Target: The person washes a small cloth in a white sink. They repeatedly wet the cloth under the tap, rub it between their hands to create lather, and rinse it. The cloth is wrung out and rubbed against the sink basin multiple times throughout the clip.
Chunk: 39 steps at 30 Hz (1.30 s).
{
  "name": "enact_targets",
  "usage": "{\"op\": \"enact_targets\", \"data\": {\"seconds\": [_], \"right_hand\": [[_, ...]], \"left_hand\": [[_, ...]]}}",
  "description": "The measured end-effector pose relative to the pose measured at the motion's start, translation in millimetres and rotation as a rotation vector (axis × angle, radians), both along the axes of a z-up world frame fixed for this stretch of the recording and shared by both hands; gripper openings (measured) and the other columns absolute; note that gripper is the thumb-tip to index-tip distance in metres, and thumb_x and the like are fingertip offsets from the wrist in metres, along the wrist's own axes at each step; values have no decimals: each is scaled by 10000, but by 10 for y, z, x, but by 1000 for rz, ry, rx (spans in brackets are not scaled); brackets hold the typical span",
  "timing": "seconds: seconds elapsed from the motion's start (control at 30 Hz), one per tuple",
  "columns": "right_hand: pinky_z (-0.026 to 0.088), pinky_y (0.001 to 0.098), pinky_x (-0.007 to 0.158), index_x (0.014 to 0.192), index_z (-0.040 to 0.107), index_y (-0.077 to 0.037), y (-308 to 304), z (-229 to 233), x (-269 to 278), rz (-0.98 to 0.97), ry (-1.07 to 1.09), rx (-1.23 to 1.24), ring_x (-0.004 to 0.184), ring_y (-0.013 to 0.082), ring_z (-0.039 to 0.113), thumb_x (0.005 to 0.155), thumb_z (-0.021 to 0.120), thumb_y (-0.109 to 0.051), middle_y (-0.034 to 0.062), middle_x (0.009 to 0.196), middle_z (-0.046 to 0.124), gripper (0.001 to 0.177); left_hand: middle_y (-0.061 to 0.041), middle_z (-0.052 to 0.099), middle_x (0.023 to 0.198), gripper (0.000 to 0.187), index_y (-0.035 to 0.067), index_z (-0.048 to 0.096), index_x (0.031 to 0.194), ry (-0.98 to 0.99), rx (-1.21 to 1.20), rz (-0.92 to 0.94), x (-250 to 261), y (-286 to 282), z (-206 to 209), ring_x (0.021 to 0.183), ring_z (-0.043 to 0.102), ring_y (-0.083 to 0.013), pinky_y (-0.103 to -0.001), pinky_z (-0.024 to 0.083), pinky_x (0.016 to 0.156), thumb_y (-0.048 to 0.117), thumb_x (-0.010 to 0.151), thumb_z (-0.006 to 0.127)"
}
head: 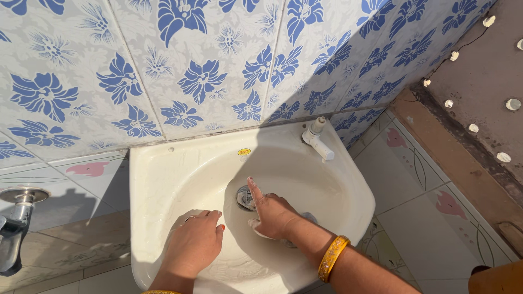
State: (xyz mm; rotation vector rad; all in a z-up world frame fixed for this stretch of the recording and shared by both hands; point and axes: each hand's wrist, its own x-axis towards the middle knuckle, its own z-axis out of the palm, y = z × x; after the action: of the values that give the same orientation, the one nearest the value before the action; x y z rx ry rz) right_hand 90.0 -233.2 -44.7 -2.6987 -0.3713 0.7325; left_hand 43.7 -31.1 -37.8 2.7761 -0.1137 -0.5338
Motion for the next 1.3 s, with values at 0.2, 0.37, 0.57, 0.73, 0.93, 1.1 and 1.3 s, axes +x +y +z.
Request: {"op": "enact_targets", "data": {"seconds": [0.2, 0.37, 0.57, 0.73, 0.93, 1.1, 1.3], "right_hand": [[531, 466, 930, 1675, -56, -78, 158, -154, 171, 232, -134, -333, 1108, 364, 612, 892, 605, -115, 167, 1088, 721, 1025], [500, 459, 924, 1619, -133, -29, 253, -114, 212, 273, -139, -295, 1108, 387, 567, 821, 661, -80, 188, 1048, 710, 1127], [529, 447, 909, 1656, -152, -105, 159, -5, 207, 183, -67, -332, 1050, 358, 625, 929, 572, -132, 217, 1129, 676, 1026], [498, 451, 1004, 1665, -63, -57, 271, 117, 42, 91, 24, -259, 1172, 369, 587, 961, 550, -242, 235, 1244, 659, 952], [230, 532, 1220, 1584, 121, -221, -352, 194, -147, 244, 68, -263, 1441, 355, 372, 975, 537, -497, 102, 1564, 458, 787], [218, 516, 1235, 1627, -178, -169, -189, 76, 19, -30, 92, -293, 1515, 482, 215, 1022, 482, -331, 187, 1714, 125, 909], [293, 431, 1221, 1648, -137, -78, 400, 138, -541, 289, 144, -56, 1285, 442, 509, 948, 507, -171, 263, 1385, 511, 955]], "left_hand": [[-15, 682, 1240, 347, 148, 625, 1295, -33, -32, -22, 36, 5, -22, 1214, 607, -225, -421, 512, 1010, 286, 994, 523], [-41, 679, 1244, 352, 133, 619, 1309, 45, -35, 3, 52, 30, -56, 1202, 627, -241, -431, 520, 1008, 275, 1000, 530], [-65, 696, 1219, 337, 102, 658, 1246, -88, -93, -60, 70, 38, -188, 1223, 600, -269, -426, 495, 1020, 265, 972, 551], [-62, 688, 1230, 334, 104, 644, 1266, -26, -63, -52, 51, 29, -153, 1229, 599, -254, -423, 487, 1035, 258, 992, 529], [-65, 682, 1238, 336, 98, 635, 1278, -23, -60, -61, 54, 40, -135, 1187, 628, -257, -419, 503, 1025, 259, 1011, 510], [-65, 685, 1220, 337, 102, 636, 1267, -46, -75, -53, 56, 29, -99, 1183, 625, -268, -430, 507, 1002, 262, 994, 521], [-68, 692, 1232, 336, 107, 612, 1302, 18, 34, -18, 52, 15, -73, 1212, 633, -260, -422, 521, 1020, 245, 1027, 478]]}}
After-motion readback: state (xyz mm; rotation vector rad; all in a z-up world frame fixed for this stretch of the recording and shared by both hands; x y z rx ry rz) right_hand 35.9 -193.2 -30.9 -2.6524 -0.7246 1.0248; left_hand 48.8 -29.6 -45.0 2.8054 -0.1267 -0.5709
